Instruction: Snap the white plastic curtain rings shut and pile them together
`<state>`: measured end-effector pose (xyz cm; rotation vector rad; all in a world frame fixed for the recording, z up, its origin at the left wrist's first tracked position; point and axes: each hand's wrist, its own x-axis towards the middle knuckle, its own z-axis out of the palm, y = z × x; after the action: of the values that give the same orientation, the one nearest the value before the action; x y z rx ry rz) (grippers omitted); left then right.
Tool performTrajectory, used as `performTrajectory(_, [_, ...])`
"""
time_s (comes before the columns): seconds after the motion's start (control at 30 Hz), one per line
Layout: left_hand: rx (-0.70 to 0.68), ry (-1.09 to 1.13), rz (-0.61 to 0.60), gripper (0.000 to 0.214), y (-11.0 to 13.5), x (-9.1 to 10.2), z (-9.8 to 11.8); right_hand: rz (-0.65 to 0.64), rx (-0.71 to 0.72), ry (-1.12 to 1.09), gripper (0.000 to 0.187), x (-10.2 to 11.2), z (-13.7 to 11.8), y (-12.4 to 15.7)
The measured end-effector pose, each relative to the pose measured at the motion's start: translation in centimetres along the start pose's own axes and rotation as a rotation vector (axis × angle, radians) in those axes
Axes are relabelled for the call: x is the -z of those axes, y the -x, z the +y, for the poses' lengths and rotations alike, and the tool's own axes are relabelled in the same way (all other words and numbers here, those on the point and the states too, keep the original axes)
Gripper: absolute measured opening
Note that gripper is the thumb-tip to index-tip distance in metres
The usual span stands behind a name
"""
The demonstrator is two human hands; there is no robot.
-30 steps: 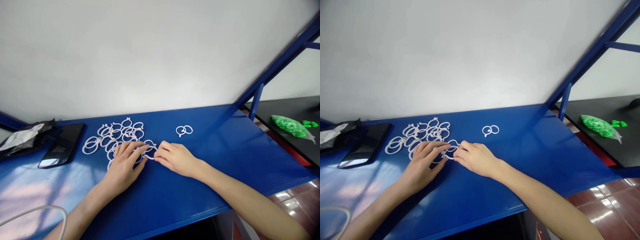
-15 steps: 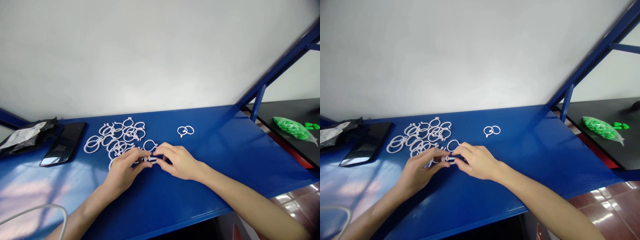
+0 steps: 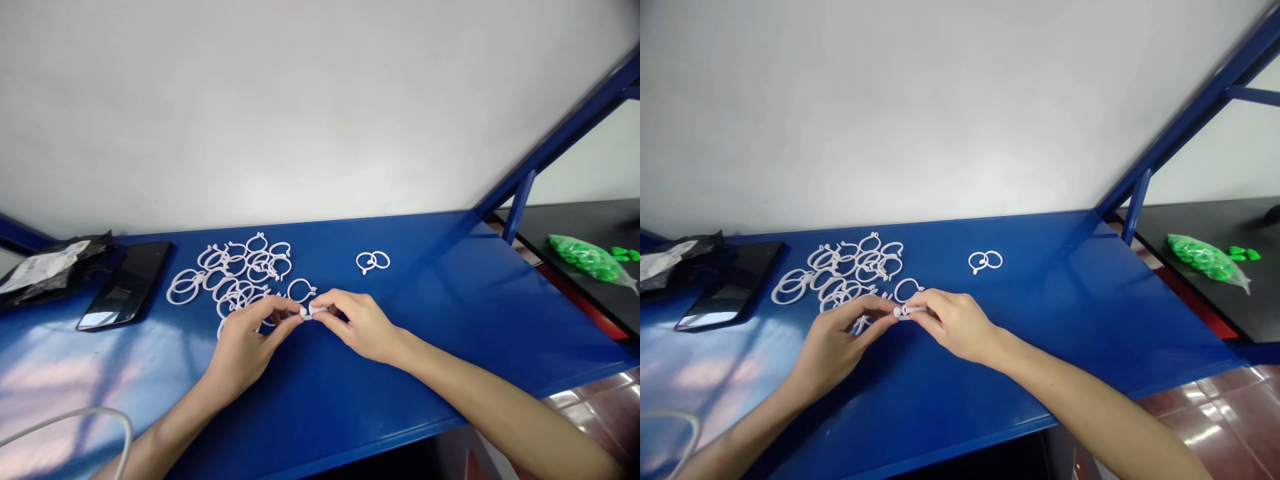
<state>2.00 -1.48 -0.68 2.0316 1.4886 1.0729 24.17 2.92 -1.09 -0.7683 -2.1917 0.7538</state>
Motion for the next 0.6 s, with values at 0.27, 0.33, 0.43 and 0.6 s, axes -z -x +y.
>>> performTrajectory(0.27, [-0.199, -0.086, 0.059, 0.011, 0.12, -0.2, 0.87, -0.022, 0.102, 0.054, 0.02, -0.06, 0.05, 0.04])
performTrajectory(0.33, [-0.258, -0.114, 0.069, 0.011, 0.2, -0.29, 0.82, -0.032, 0.126, 0.065, 0.022, -0.03, 0.09, 0.04])
performTrajectory(0.43, [-0.363, -0.175, 0.108, 0.009, 0.31, -0.42, 0.65, -0.058, 0.138, 0.105, 0.024, 0.03, 0.12, 0.06])
performTrajectory(0.6, [-0.509, -0.284, 0.202, 0.011, 0.69, -0.62, 0.77, -0.104, 0.138, 0.188, 0.026, 0.2, -0.34, 0.28])
